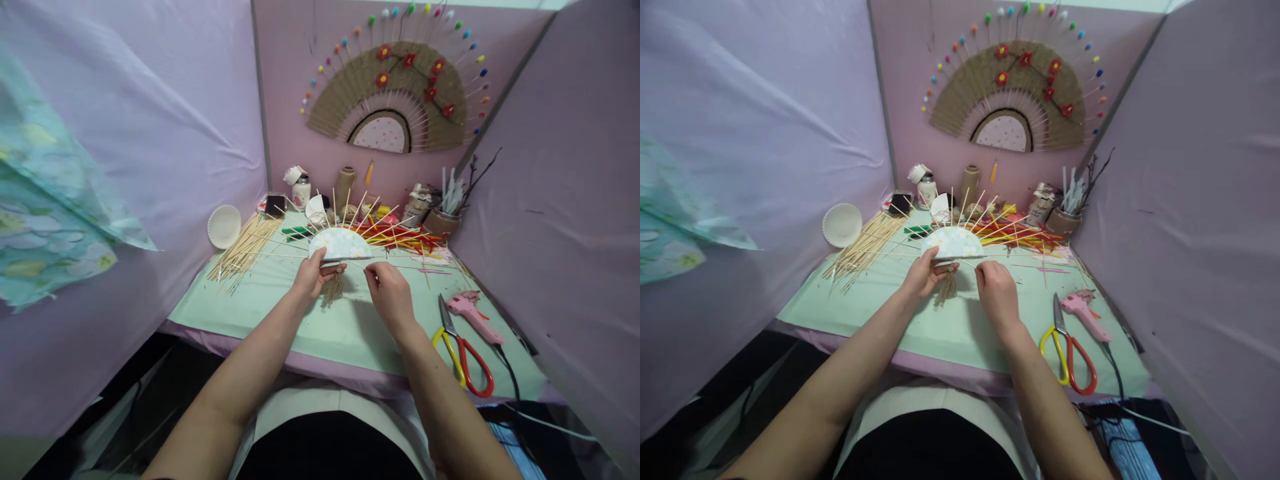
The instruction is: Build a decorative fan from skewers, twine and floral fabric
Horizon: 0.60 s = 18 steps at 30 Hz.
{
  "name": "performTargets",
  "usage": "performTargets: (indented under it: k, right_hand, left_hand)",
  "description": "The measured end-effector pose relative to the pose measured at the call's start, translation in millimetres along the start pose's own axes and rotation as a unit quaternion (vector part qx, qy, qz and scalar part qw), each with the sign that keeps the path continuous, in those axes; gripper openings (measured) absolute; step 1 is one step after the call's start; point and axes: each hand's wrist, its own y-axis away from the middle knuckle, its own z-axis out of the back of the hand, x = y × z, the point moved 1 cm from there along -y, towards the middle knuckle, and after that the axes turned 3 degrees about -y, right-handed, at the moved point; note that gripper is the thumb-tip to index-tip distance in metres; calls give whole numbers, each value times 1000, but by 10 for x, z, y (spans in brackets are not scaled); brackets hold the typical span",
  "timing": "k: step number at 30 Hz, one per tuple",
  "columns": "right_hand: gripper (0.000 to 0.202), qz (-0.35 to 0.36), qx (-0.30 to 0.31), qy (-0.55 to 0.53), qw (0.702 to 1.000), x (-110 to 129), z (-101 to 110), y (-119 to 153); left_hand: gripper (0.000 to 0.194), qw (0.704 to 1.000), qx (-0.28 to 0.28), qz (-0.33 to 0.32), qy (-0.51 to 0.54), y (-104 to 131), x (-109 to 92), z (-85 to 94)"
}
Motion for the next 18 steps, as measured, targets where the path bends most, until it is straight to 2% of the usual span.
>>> performTargets:
  k: [8,18]
  right_hand:
    - [18,16,-29,6,999,-21,-18,28]
    - [18,15,-40,8,999,-58,32,100]
  left_hand:
    - [23,1000,20,-5,-10,17,-12,-15]
    - [22,999,2,1,38,-11,-8,18]
